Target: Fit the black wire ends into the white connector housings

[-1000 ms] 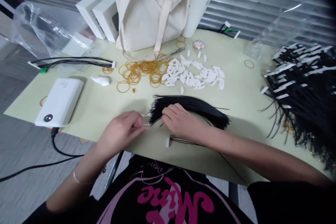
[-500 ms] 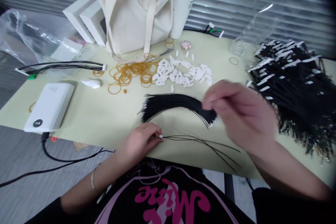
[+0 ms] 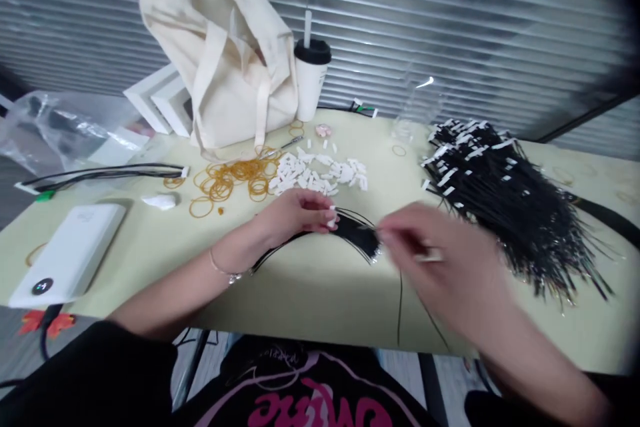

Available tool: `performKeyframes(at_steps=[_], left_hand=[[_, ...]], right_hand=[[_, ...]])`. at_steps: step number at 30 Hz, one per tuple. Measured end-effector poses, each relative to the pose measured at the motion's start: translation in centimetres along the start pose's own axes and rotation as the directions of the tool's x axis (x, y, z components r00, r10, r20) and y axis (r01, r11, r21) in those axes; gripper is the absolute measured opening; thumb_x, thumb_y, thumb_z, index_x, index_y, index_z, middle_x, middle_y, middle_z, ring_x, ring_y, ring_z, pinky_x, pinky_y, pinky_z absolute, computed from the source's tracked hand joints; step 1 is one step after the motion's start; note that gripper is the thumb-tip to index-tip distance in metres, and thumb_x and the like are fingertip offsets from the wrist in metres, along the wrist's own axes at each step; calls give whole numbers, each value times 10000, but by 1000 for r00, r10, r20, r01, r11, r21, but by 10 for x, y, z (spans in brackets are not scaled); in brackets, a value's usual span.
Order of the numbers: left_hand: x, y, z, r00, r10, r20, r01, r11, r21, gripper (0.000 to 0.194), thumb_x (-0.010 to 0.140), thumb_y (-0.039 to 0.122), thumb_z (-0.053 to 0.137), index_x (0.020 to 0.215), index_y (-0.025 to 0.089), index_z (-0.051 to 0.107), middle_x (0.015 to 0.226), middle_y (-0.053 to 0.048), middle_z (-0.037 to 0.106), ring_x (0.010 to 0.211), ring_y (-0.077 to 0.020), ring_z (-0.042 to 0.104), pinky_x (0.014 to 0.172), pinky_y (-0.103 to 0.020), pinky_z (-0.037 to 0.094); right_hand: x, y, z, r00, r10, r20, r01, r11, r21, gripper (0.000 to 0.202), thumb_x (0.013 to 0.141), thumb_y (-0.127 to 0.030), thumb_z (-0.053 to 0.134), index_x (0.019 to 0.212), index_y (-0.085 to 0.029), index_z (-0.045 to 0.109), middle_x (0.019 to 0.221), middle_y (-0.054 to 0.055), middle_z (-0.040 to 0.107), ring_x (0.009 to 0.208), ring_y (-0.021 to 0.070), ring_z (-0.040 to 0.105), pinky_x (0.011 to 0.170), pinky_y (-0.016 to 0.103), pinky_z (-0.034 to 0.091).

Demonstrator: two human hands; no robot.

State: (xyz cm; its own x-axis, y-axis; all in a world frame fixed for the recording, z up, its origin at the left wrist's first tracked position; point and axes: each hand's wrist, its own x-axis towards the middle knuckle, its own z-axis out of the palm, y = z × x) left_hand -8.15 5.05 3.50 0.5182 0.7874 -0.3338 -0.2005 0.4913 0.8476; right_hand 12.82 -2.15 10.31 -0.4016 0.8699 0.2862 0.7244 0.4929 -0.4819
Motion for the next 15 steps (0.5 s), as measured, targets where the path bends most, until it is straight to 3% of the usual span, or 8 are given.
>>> performKeyframes(at_steps=[3, 6, 9, 15], left_hand=[[0, -20, -11, 999, -47, 7, 47, 996, -80, 354, 578, 268, 813, 802, 137, 571, 675, 21, 637, 627, -78, 626, 588, -184, 501], [-9, -32, -21, 995, -95, 37, 99, 986, -135, 383, 569, 298, 823, 809, 146, 567, 660, 28, 627, 613, -77, 615, 558, -171, 485], [-14, -35, -23, 992, -112, 55, 120, 976, -182, 377, 570, 292, 828, 797, 148, 563, 666, 28, 630, 621, -77, 615, 557, -163, 479], [-16, -28, -25, 996, -73, 43, 81, 971, -223, 299, 612, 241, 808, 766, 136, 574, 671, 11, 654, 602, -80, 615, 533, -161, 469]], right_hand=[[9, -2, 39, 988, 121, 91, -124, 992, 30, 94, 825, -160, 493, 773, -173, 570, 733, -14, 588, 595, 46, 483, 533, 172, 360], [15, 5, 61, 976, 147, 158, -161, 984, 76, 95, 828, -177, 488, 779, -170, 568, 749, -14, 590, 613, 50, 485, 553, 175, 358], [19, 11, 64, 975, 79, 206, -103, 989, 109, 108, 843, -186, 481, 790, -171, 574, 759, -16, 584, 638, 45, 488, 585, 168, 367], [29, 12, 61, 980, -29, 195, 6, 993, 116, 74, 828, -157, 510, 812, -178, 579, 770, -23, 583, 677, 42, 502, 608, 162, 375]])
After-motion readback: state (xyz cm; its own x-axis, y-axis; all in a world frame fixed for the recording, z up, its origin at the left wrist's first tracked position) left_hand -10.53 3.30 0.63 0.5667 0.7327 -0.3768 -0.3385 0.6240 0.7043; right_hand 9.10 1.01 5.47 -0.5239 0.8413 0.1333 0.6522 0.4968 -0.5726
